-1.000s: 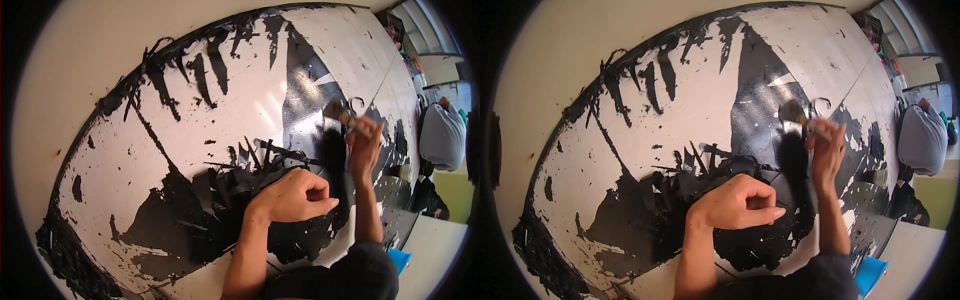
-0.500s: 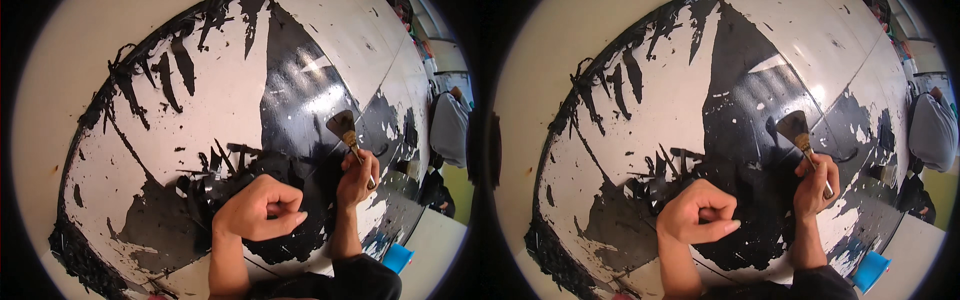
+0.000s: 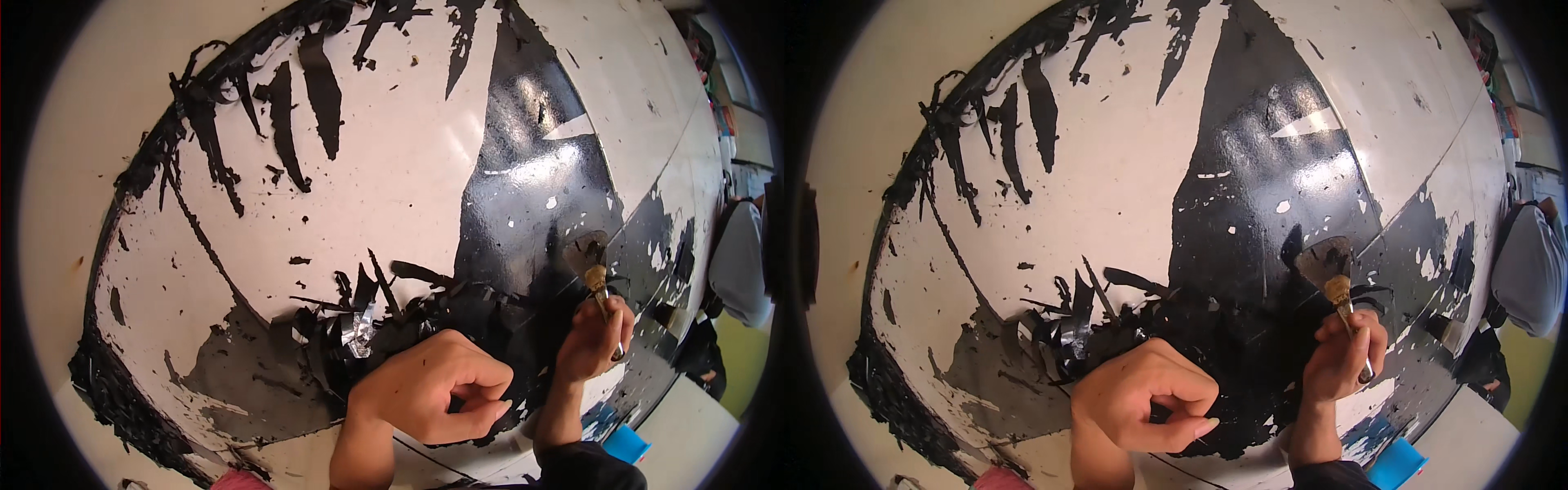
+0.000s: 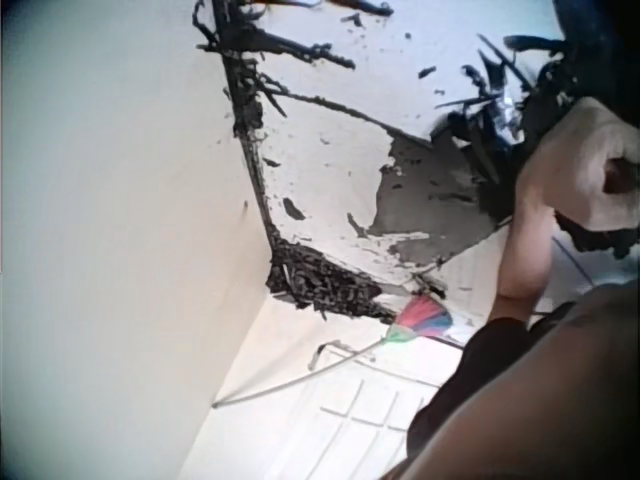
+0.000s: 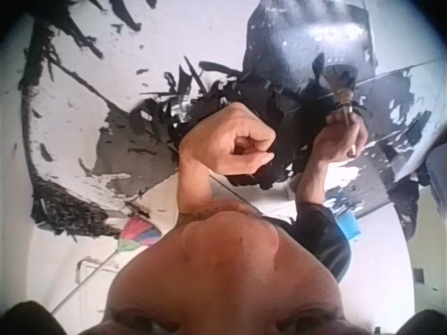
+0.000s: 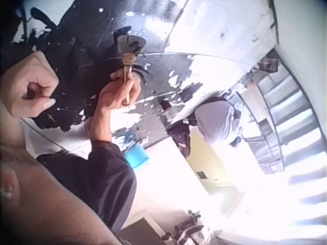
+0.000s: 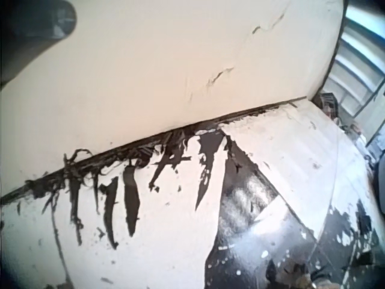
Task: The person uses a scraper to peel off black adhesive material from white floor tiles, occasionally using their hands to pull away loosened pieces.
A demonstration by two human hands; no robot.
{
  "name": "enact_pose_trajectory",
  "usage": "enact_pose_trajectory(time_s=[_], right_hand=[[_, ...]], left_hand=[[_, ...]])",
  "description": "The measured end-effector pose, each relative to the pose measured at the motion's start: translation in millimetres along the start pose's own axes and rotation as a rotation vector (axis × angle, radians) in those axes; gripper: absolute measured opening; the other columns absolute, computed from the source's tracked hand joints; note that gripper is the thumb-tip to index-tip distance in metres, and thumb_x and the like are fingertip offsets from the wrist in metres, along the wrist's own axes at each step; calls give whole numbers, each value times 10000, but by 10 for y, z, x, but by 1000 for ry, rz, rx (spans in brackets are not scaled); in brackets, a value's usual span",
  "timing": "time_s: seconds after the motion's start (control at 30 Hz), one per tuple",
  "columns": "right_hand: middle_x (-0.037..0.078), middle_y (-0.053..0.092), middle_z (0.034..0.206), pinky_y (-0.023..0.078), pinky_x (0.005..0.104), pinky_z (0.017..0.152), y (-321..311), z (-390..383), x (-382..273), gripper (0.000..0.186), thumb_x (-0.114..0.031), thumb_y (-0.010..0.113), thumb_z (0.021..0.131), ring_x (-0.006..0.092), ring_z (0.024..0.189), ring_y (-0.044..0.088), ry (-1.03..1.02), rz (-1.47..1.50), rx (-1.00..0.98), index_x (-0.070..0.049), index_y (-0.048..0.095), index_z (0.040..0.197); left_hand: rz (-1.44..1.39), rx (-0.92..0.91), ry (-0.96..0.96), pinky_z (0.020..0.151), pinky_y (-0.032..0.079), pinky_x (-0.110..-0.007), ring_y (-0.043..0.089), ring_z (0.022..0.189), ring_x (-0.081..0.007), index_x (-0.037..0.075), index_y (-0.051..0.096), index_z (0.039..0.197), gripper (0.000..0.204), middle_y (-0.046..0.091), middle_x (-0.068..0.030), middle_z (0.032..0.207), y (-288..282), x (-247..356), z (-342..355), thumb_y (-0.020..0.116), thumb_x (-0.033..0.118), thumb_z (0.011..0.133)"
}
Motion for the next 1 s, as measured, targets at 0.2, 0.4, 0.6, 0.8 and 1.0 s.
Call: enact_pose_trajectory(time_s=[0.2, 0.4, 0.6, 0.8, 1.0], right_hand=[[147, 558, 980, 461, 315, 599, -72, -50, -1, 223, -192, 533, 1050, 192, 667, 550, 6, 14, -15, 13, 612, 1085], [150, 568, 929, 453, 314, 599, 83, -60, -56, 225, -182, 552, 1045, 196, 652, 565, -26, -38, -78, 28, 625, 1080], [147, 584, 915, 438, 310, 609, 127, -32, -53, 227, -173, 544, 1057, 188, 660, 557, -27, -63, -94, 33, 631, 1092], [132, 588, 897, 420, 300, 621, 109, -13, -37, 231, -170, 542, 1065, 175, 667, 549, -40, -94, -104, 41, 630, 1095], [108, 605, 833, 427, 283, 641, 203, -5, -77, 221, -145, 575, 1052, 148, 682, 550, -57, -104, -133, 56, 641, 1119]], left_hand=[[-7, -9, 35, 444, 247, -309, 339, 459, -154, 48, 388, 640, 348, 393, -33, 580, 40, -6, 9, 667, -6, 842], [18, -74, 60, 458, 302, -312, 417, 460, -172, 37, 474, 678, 255, 470, -45, 587, 86, -4, 2, 666, 27, 845], [-49, -140, 17, 492, 408, -302, 542, 519, -195, 28, 622, 782, 91, 620, -65, 655, 274, -147, 5, 686, 74, 827], [7, -186, 10, 524, 455, -312, 596, 538, -194, 31, 687, 809, 102, 680, -65, 688, 373, -177, -8, 701, 129, 834], [0, -330, -115, 611, 531, -294, 689, 630, -141, 36, 754, 854, 143, 744, -75, 748, 542, -265, -30, 690, 164, 845]])
Point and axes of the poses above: each hand's wrist, its own z-axis towards the middle knuckle, its own y-axis out of the palm, x = y × z, the point moved 9 cm from there along z, towards the middle knuckle
